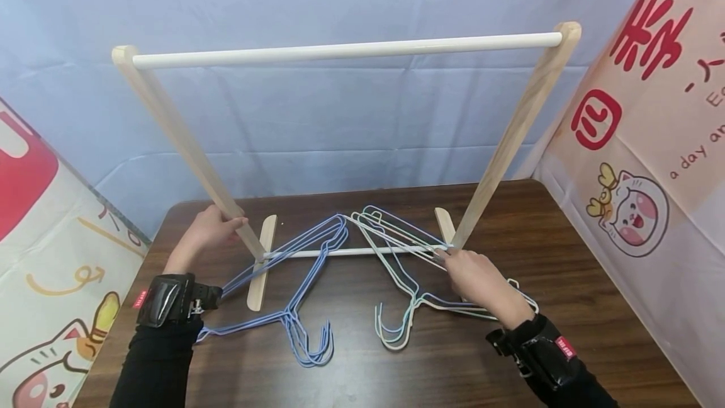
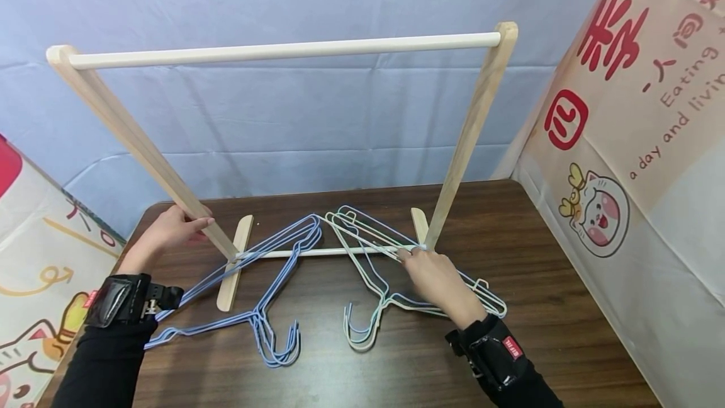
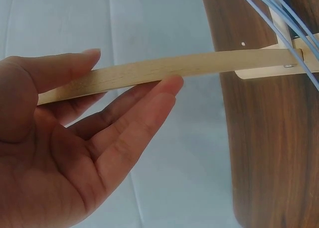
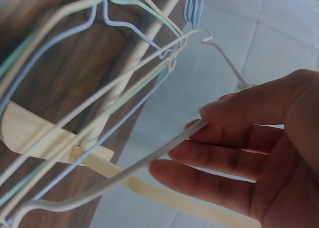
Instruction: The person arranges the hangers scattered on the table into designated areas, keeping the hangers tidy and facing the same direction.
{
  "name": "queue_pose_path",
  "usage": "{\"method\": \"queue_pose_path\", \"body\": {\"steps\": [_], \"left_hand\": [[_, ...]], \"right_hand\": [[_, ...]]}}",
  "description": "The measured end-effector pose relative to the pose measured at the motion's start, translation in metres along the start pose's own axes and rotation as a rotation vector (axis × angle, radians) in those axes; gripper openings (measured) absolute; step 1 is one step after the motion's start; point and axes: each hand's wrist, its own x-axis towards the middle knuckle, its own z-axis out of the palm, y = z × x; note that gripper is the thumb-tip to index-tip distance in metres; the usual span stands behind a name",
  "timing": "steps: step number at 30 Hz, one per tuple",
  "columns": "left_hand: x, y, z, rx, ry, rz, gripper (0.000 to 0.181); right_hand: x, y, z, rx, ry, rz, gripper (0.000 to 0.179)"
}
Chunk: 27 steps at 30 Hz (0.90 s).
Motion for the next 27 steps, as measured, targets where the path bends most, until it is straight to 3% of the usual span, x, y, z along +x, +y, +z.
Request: {"method": "queue_pose_path", "body": {"steps": [14,27], "left_hand": [[-0.001,0.002,0.001,0.005,0.007,0.005,0.038],[-0.002,0.003,0.000,0.002,-0.002,0.008,0.039]], "right_hand": [[0.001,0.008,-0.016,0.099,0.035,-0.053,0.022],[0.005,0.007,-0.033,0.248,-0.076,-0.039,0.021]]}}
